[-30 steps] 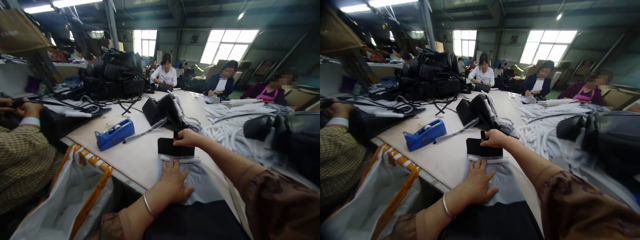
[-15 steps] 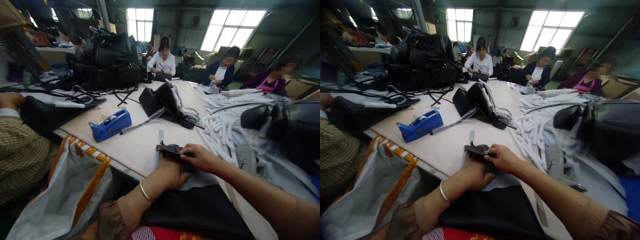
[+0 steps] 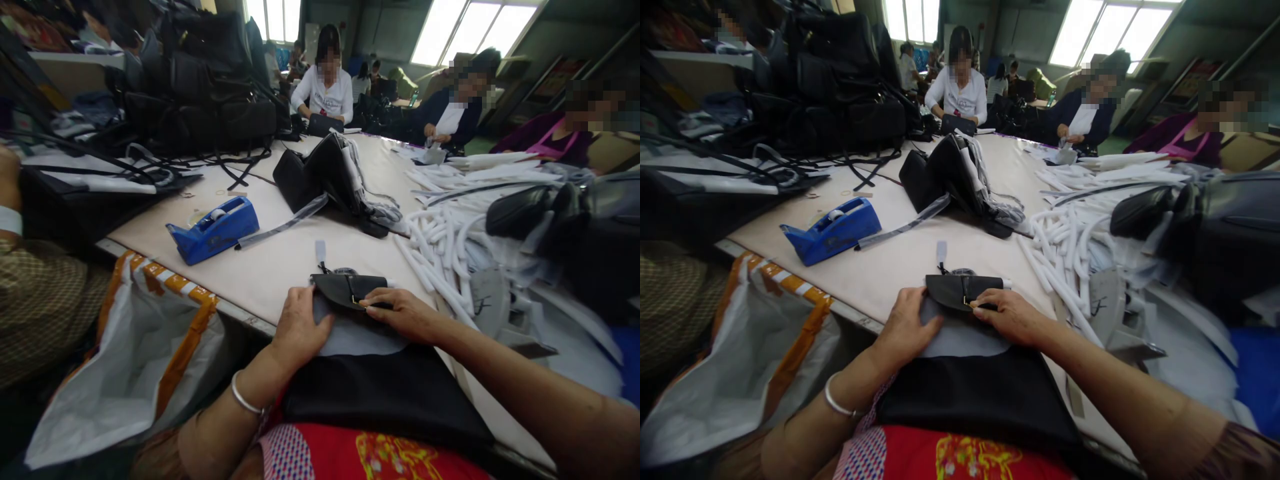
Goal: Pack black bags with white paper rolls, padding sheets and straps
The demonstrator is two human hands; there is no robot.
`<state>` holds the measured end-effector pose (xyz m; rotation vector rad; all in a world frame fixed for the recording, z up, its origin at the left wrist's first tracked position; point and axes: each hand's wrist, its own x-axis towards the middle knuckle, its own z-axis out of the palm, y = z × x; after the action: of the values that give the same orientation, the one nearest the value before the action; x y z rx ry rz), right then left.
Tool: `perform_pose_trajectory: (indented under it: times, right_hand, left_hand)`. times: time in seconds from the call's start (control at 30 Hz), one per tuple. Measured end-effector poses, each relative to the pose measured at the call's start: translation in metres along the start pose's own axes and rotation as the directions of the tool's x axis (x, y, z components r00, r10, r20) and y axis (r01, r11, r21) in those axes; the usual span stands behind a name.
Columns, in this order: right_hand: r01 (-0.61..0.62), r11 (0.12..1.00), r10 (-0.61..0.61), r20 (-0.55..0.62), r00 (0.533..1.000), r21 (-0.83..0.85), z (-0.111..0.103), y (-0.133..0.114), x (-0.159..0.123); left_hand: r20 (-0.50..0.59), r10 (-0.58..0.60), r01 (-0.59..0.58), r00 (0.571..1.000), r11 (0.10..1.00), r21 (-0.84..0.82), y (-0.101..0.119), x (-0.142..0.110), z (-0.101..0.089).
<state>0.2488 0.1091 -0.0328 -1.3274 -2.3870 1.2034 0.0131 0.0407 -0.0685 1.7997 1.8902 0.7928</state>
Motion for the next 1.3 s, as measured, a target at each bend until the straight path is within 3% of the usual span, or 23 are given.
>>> perform_pose_trajectory:
  times: [0.1, 0.2, 0.43, 0.67, 0.83, 0.93, 1.1, 1.3]
  right_hand:
    - [-0.003, 1.0, 0.003, 0.005, 1.0, 0.003, 0.002, 0.001, 0.0]
    - [0.006, 1.0, -0.006, 0.03, 1.0, 0.003, 0.001, 0.002, 0.0]
    - [0.019, 1.0, -0.019, 0.024, 1.0, -0.025, 0.0, 0.0, -0.003]
    - [0.049, 0.996, -0.047, 0.033, 0.998, -0.069, 0.0, 0.003, -0.004]
    - [0.084, 0.987, -0.083, 0.013, 0.996, -0.135, 0.003, 0.002, -0.007]
    - [0.118, 0.971, -0.117, 0.017, 0.993, -0.206, 0.006, -0.001, -0.008]
    - [0.204, 0.912, -0.206, 0.034, 0.978, -0.356, 0.012, -0.002, -0.009]
    - [0.297, 0.691, -0.247, 0.17, 0.954, -0.659, 0.021, -0.008, -0.011]
  left_hand:
    - [0.133, -0.168, 0.18, 0.977, 0.98, -0.086, -0.01, -0.003, -0.004]
    - [0.209, -0.24, 0.27, 0.948, 0.954, -0.13, -0.016, -0.004, -0.005]
    - [0.223, -0.374, 0.423, 0.9, 0.872, -0.248, -0.02, -0.017, -0.003]
    - [0.395, -0.371, 0.54, 0.841, 0.619, -0.57, -0.026, -0.025, 0.007]
    - [0.449, -0.317, 0.549, 0.835, 0.448, -0.706, -0.024, -0.026, 0.014]
    - [0.461, -0.299, 0.548, 0.835, 0.389, -0.74, -0.023, -0.027, 0.016]
    - [0.458, -0.294, 0.543, 0.839, 0.391, -0.743, -0.026, -0.027, 0.019]
    - [0.435, -0.286, 0.521, 0.854, 0.451, -0.725, -0.028, -0.025, 0.022]
